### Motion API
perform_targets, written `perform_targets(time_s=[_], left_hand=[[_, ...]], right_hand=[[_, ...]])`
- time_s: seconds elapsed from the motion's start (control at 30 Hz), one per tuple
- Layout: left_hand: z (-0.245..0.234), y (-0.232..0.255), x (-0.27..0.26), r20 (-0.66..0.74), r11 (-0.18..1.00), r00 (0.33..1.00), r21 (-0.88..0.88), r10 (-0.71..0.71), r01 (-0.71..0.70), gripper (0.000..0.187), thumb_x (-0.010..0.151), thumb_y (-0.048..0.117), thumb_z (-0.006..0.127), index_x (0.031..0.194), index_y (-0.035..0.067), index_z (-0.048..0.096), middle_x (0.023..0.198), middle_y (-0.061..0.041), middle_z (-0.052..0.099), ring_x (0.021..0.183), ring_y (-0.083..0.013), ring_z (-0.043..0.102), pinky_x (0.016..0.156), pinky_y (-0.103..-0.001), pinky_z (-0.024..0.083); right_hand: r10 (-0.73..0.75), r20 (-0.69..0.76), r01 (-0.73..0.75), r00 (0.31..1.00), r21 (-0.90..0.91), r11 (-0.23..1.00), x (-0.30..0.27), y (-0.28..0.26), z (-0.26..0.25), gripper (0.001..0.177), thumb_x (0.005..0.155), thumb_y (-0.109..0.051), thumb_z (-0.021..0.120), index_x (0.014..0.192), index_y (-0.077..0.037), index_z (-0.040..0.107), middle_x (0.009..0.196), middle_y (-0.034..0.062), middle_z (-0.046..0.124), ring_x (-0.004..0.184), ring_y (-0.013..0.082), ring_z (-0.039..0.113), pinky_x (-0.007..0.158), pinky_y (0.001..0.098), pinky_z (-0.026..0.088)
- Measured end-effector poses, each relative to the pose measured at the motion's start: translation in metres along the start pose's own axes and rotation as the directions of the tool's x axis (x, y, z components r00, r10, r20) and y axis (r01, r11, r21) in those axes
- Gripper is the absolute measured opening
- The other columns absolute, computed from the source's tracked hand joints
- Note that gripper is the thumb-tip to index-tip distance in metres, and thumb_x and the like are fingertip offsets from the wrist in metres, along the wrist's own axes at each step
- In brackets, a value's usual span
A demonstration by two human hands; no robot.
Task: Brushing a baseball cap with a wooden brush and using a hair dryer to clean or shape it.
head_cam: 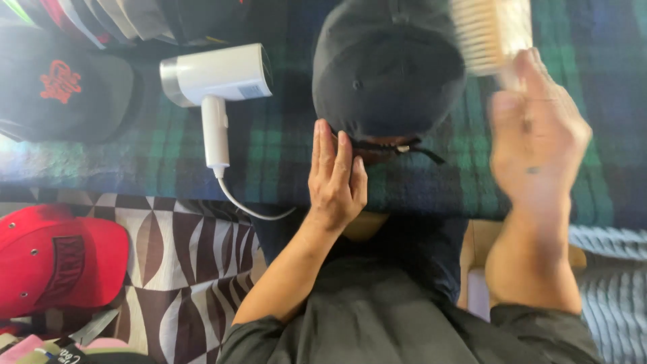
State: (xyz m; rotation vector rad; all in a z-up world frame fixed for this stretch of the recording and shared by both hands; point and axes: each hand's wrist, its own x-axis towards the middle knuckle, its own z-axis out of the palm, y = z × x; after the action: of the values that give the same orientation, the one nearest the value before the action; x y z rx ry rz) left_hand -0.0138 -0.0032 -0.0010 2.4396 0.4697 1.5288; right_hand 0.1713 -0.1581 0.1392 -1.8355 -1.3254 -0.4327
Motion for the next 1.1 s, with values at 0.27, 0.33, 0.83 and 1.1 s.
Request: perform_targets(time_s=[0.27,0.33,0.83,1.1], left_hand=[[-0.01,0.005,-0.001,0.042,0.994,0.996,-0.074,-0.08,0.082,0.035,0.107,0.008,0.053,0.139,-0.007,0.051,0.15,-0.04,0.041,0.143,-0.0636,0.041,0.123,-0.063,0.045],[-0.008,0.003,-0.005,0.056,0.995,0.995,-0.056,-0.077,0.08,0.047,0.113,0.009,0.052,0.156,0.0,0.036,0.16,-0.034,0.034,0.152,-0.0542,0.038,0.131,-0.059,0.041],[-0.045,0.07,-0.031,0.129,0.029,0.751,-0.981,-0.648,0.193,0.043,0.109,-0.001,0.041,0.15,0.001,0.028,0.117,-0.03,0.067,0.112,-0.046,0.068,0.099,-0.053,0.058],[-0.02,0.07,0.031,-0.129,0.391,0.827,-0.913,-0.547,0.116,0.047,0.109,0.004,0.043,0.152,-0.006,0.026,0.069,-0.016,0.057,0.058,-0.0223,0.057,0.059,-0.037,0.053]], right_hand=[[-0.464,0.465,0.653,0.753,-0.443,0.615,-0.011,-0.036,-0.021,0.017,0.113,-0.018,0.056,0.117,-0.012,0.071,0.084,-0.0017,0.059,0.069,0.0155,0.057,0.049,0.0296,0.041],[-0.227,0.14,0.246,0.964,-0.141,0.959,-0.007,-0.026,-0.022,0.03,0.12,0.007,0.077,0.15,0.01,0.074,0.093,0.0167,0.061,0.067,0.0246,0.047,0.063,0.0379,0.044],[-0.262,-0.014,0.242,0.965,0.435,0.867,-0.099,-0.084,0.083,0.032,0.085,-0.002,0.078,0.116,0.001,0.077,0.094,0.0168,0.072,0.064,0.0284,0.067,0.059,0.0384,0.058],[-0.247,-0.058,0.246,0.967,0.46,0.853,-0.092,-0.046,0.067,0.038,0.088,-0.019,0.079,0.116,0.007,0.074,0.114,0.0287,0.064,0.096,0.0419,0.065,0.085,0.0503,0.054]])
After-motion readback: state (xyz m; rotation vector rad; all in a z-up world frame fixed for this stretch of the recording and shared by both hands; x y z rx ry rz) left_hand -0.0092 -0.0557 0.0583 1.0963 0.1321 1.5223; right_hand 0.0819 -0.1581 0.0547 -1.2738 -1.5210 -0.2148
